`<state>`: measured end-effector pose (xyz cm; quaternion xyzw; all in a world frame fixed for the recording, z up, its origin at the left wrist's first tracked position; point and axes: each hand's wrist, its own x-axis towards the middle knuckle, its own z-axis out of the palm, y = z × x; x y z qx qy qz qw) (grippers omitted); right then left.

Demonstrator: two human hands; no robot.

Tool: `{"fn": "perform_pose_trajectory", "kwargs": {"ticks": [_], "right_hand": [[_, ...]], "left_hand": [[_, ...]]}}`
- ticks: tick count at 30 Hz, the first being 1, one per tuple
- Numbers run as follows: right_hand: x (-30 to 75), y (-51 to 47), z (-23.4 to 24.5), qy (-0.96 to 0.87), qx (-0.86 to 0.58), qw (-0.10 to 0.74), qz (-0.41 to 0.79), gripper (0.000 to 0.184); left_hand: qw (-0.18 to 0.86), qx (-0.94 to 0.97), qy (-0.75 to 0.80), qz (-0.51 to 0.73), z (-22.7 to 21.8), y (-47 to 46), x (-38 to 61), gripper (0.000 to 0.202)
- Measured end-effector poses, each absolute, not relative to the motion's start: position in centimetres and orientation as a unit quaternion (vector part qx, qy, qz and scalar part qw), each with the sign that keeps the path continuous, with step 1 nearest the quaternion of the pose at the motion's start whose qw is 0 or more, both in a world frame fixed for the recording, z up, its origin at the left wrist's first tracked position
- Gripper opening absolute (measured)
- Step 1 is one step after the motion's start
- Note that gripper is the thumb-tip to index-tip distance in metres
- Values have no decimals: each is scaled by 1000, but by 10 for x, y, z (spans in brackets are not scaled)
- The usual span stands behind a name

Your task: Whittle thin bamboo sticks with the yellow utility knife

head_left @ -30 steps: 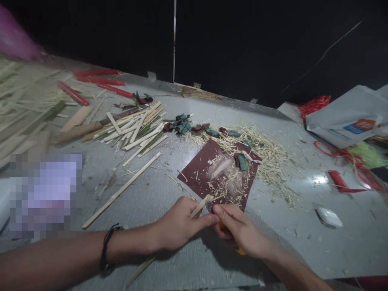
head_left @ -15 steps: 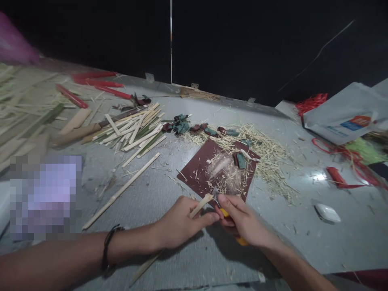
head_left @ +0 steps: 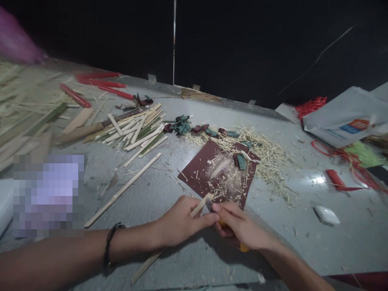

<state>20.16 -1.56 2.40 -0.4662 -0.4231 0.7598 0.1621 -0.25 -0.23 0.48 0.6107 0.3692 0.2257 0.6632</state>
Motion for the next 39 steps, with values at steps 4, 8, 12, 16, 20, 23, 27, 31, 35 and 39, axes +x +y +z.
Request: {"fn": "perform_pose_trajectory", "kwargs": {"ticks": [4,8,12,16,20,23,27,31,35,39], "right_hand": [[196,-16,21,-405,-480,172,759,59],[194,-17,20,-395,-486,176,760,58],[195,-17,21,-395,-480,178,763,61],[196,-16,21,-392,-474,171,770,63],[191,-21,16,-421,-507,214,722,67],[183,-29,7,-444,-531,276,667,67],[179,-30,2,-449,-530,332,638,66],[200,-8,17,-409,-531,341,660,63],[226,7,34,-391,-487,324,710,57],[223,-2,34,-422,-444,209,762,57]], "left_hand": [[670,603,371,224,2,-2,-2,50],[678,592,371,229,1,-2,-1,48],[684,581,374,233,1,-3,0,51],[678,572,396,236,-1,-7,0,54],[682,562,399,246,1,-7,2,52],[696,548,391,250,3,-6,4,48],[691,550,392,255,5,-7,5,46],[641,570,461,230,4,-8,4,56],[631,587,462,210,4,-7,1,61],[628,606,441,210,5,-4,-1,59]]}}
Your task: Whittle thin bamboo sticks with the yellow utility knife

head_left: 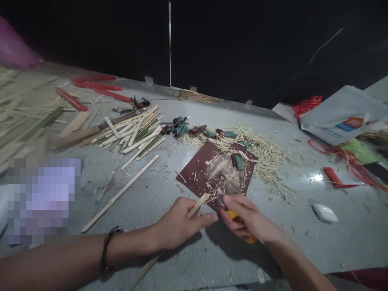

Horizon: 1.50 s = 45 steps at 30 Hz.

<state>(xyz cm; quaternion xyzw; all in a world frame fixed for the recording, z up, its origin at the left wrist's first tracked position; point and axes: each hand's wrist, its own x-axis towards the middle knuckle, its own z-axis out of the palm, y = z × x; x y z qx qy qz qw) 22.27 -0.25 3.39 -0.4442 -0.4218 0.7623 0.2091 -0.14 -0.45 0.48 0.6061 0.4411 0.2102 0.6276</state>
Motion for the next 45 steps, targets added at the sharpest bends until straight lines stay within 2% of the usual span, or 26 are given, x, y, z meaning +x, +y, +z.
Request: {"fn": "perform_pose_trajectory", "kwargs": {"ticks": [5,11,18,23,31,33,36,38,40,44,45], "right_hand": [[204,-11,29,-419,-458,140,772,61],[207,-5,29,-394,-429,122,804,58],[208,-4,30,-387,-411,119,817,58],[206,-10,26,-377,-438,147,803,59],[182,-25,21,-354,-518,254,737,68],[187,-19,24,-316,-521,326,723,66],[206,-1,33,-276,-463,494,682,55],[219,8,37,-274,-422,544,672,52],[224,10,37,-286,-413,508,700,51],[212,-5,26,-374,-442,305,756,56],[207,-10,24,-394,-448,276,753,57]], "left_hand": [[634,618,417,203,7,-5,-1,46],[639,622,405,203,10,-5,-2,47],[647,618,395,208,14,-5,-2,50],[643,614,401,220,9,-6,-2,52],[631,614,414,230,5,-8,0,50],[620,617,430,225,5,-9,1,52],[602,627,451,202,5,-10,2,57],[599,631,456,185,7,-9,1,58],[609,628,451,177,8,-7,0,57],[659,627,381,166,12,3,-6,52],[671,631,357,159,13,6,-8,51]]}}
